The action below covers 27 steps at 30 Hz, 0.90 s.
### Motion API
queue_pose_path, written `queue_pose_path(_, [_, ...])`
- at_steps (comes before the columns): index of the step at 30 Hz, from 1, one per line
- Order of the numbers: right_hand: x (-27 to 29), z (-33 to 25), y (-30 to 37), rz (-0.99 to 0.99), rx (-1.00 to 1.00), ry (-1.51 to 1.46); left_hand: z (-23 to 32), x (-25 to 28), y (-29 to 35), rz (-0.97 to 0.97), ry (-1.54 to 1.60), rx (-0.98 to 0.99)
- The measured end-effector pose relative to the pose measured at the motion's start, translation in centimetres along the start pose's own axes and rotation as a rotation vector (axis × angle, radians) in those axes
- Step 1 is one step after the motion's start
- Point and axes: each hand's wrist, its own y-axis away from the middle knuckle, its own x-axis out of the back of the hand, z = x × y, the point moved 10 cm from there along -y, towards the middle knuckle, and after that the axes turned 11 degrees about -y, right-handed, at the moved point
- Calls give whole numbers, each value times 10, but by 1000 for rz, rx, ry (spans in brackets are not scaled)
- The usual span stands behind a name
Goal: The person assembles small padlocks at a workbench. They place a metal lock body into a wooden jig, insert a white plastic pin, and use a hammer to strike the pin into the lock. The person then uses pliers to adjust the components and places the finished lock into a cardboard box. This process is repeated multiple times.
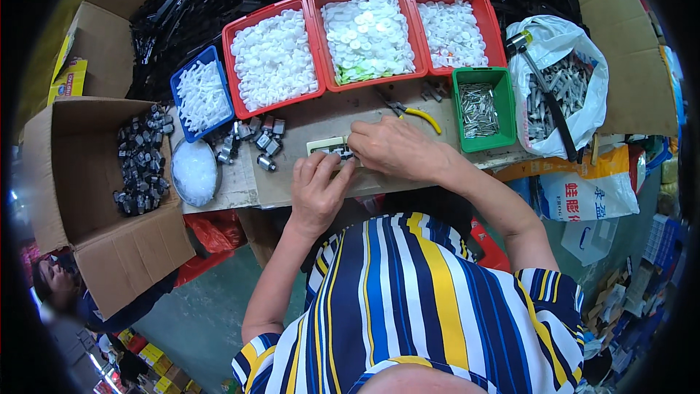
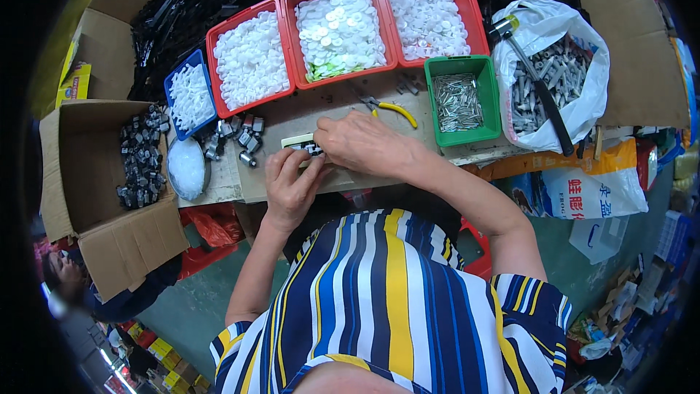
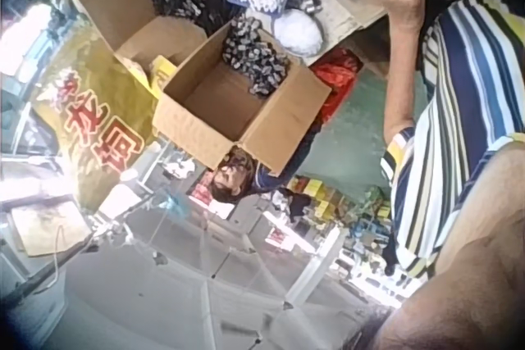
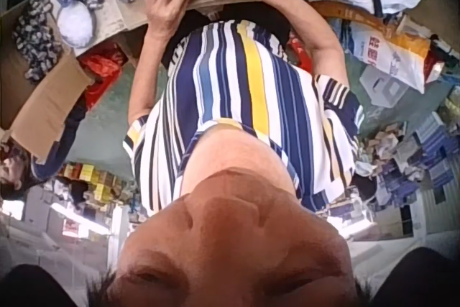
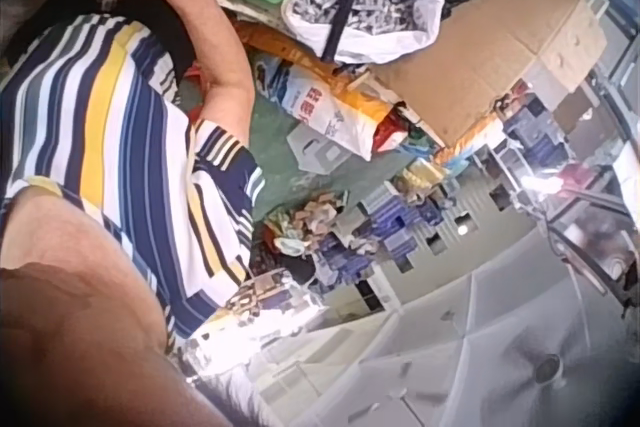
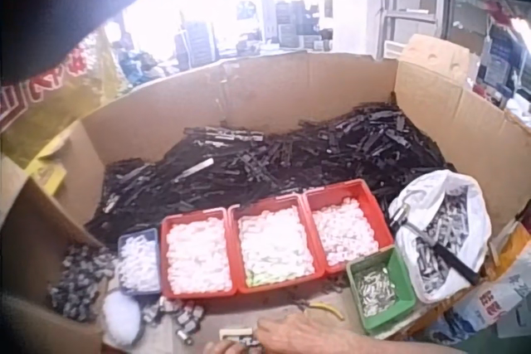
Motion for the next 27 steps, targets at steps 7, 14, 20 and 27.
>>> queue_pose_path(7, [0,1,-4,-80,-63,-19,0,-7,2,-21,-23,-39])
queue_pose_path(14, [8,15,10,25,-74,-84,3,-9,3,7,-44,-72])
queue_pose_path(20, [-9,-17,18,-21,21,211,4,-9,8,12,-68,-84])
queue_pose_path(27, [2,-15,30,114,37,203,10,-10,3,7,-178,-88])
